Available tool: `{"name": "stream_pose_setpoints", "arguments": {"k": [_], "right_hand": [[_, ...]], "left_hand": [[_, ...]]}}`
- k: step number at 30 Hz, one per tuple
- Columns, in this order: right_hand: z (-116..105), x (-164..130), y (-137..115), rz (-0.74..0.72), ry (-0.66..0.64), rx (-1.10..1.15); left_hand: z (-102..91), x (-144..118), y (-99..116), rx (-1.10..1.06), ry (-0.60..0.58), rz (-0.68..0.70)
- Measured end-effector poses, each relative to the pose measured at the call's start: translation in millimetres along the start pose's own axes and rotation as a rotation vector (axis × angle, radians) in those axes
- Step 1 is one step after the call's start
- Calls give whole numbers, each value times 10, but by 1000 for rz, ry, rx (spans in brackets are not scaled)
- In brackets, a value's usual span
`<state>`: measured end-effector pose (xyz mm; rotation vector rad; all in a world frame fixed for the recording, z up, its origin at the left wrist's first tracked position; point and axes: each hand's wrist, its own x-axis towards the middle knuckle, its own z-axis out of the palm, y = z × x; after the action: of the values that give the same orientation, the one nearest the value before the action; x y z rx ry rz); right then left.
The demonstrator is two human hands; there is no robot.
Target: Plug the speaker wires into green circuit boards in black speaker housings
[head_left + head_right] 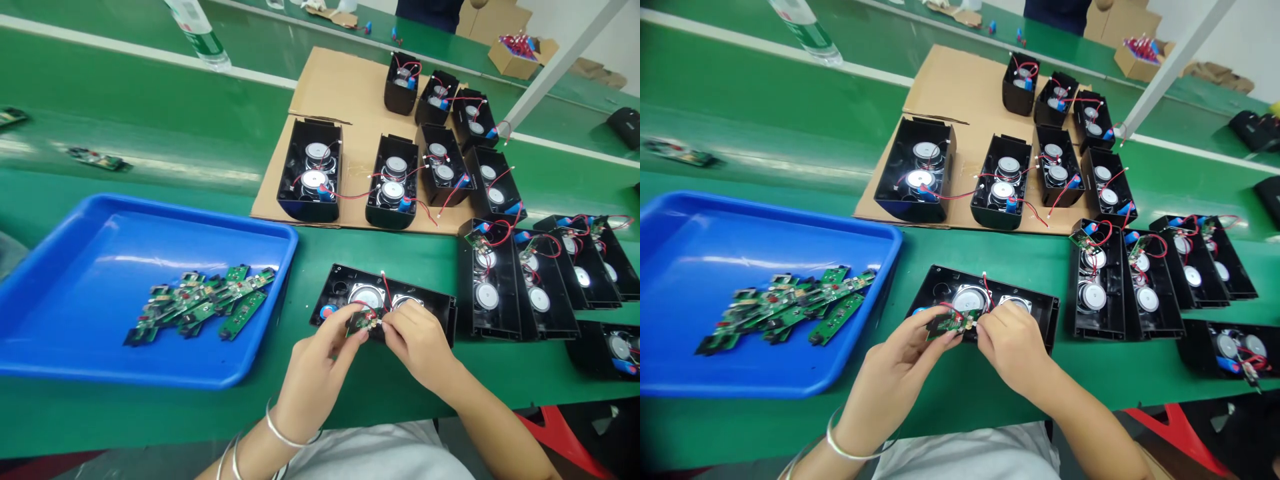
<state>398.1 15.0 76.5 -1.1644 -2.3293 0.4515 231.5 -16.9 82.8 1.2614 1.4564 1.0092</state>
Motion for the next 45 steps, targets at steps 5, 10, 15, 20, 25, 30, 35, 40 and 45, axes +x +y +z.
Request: {"name": "stream_pose_setpoints", "arguments": {"k": [5, 10, 15, 20, 25, 30, 35, 40, 45], "right_hand": [[28, 26, -40, 23, 19, -35], [13, 53, -52, -75, 12, -114], [-35, 70, -26, -70, 31, -87], [-33, 119, -34, -44, -19, 7], [-17, 180, -80, -1, 23, 12], [-34, 256, -30, 329, 33, 37], [33, 271, 1, 461, 28, -52], [31, 13, -54, 310, 266, 142], [81, -133, -88, 99, 241, 131]], "left_hand": [[10, 10, 23, 39, 15, 101], [0, 9, 33, 9, 15, 119], [-32, 16, 26, -34, -18, 126], [-46, 33, -19, -65, -49, 135], [-82, 50, -21, -82, -32, 103], [-112, 32, 1, 5, 54, 62], [-44, 22, -40, 79, 72, 31], [82, 73, -105, 221, 199, 157], [184, 121, -129, 248, 244, 239]]}}
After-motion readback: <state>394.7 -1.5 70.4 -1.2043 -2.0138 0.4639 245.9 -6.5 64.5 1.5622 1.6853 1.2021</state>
